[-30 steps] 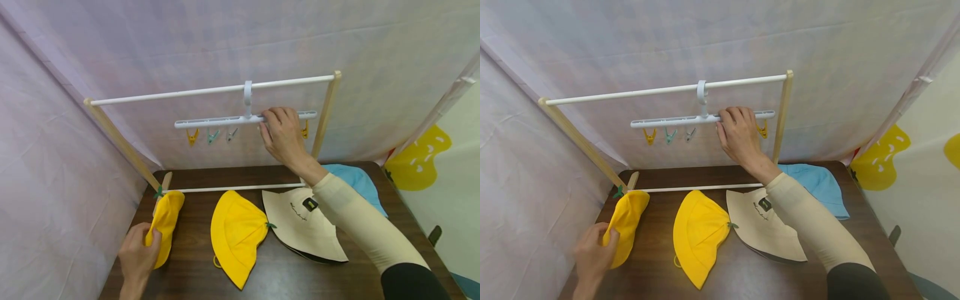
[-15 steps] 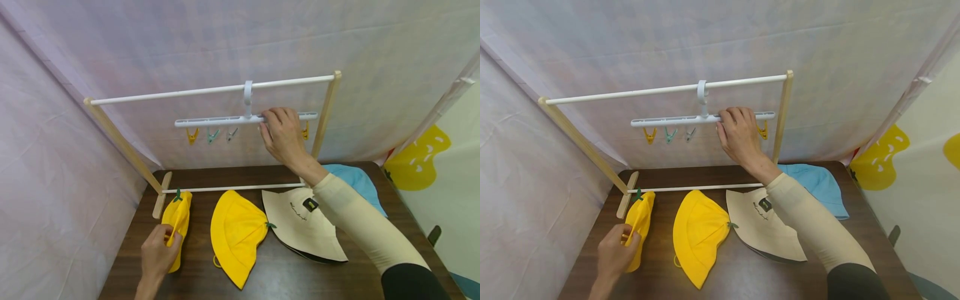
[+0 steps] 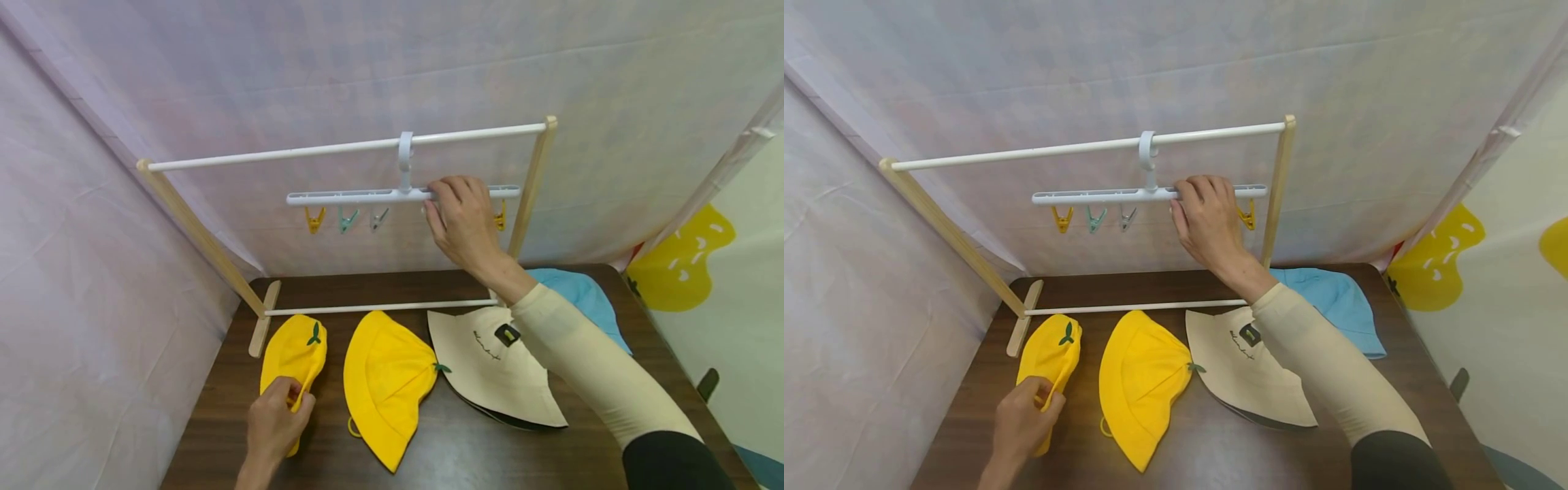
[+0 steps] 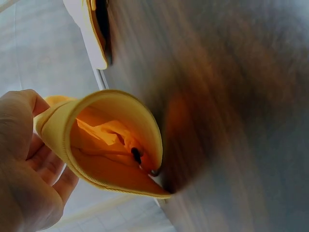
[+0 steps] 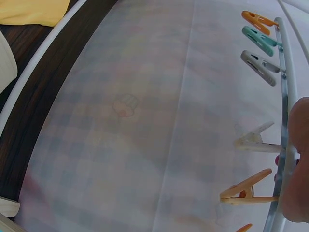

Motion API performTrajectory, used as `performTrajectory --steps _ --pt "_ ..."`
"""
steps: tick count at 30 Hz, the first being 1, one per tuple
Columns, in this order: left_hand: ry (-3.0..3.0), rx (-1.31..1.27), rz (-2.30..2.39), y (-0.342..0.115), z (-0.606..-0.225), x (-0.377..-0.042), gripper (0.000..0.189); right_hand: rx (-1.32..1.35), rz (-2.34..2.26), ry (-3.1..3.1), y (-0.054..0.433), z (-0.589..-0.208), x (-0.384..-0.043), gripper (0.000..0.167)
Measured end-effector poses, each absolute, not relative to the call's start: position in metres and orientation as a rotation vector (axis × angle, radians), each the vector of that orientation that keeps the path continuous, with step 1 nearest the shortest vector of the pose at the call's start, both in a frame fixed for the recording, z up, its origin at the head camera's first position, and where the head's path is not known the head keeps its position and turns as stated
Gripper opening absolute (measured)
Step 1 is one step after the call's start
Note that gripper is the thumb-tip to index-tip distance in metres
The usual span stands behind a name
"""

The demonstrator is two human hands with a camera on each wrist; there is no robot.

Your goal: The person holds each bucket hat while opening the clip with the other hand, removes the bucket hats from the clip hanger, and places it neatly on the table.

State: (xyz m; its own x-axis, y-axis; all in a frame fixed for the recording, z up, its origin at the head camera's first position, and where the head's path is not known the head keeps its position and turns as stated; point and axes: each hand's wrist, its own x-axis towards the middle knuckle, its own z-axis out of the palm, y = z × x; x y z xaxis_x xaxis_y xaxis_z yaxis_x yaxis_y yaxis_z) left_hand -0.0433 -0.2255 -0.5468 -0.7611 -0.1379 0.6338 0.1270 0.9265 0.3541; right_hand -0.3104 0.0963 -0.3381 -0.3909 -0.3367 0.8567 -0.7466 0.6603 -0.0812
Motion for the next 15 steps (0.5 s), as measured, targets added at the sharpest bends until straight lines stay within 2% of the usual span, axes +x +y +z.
performTrajectory --steps 9,15 --pt "-2.409 0.063 -0.486 -0.2256 -0.5545 -0.0386 0.027 0.849 0.573 -2.010 0.0977 -0.3377 -0.3089 0.029" --pt "-2.436 0.067 -0.460 -0.2283 -0.5557 -0.0467 0.026 0.848 0.569 -2.020 0.0979 -0.3379 -0.3096 0.030"
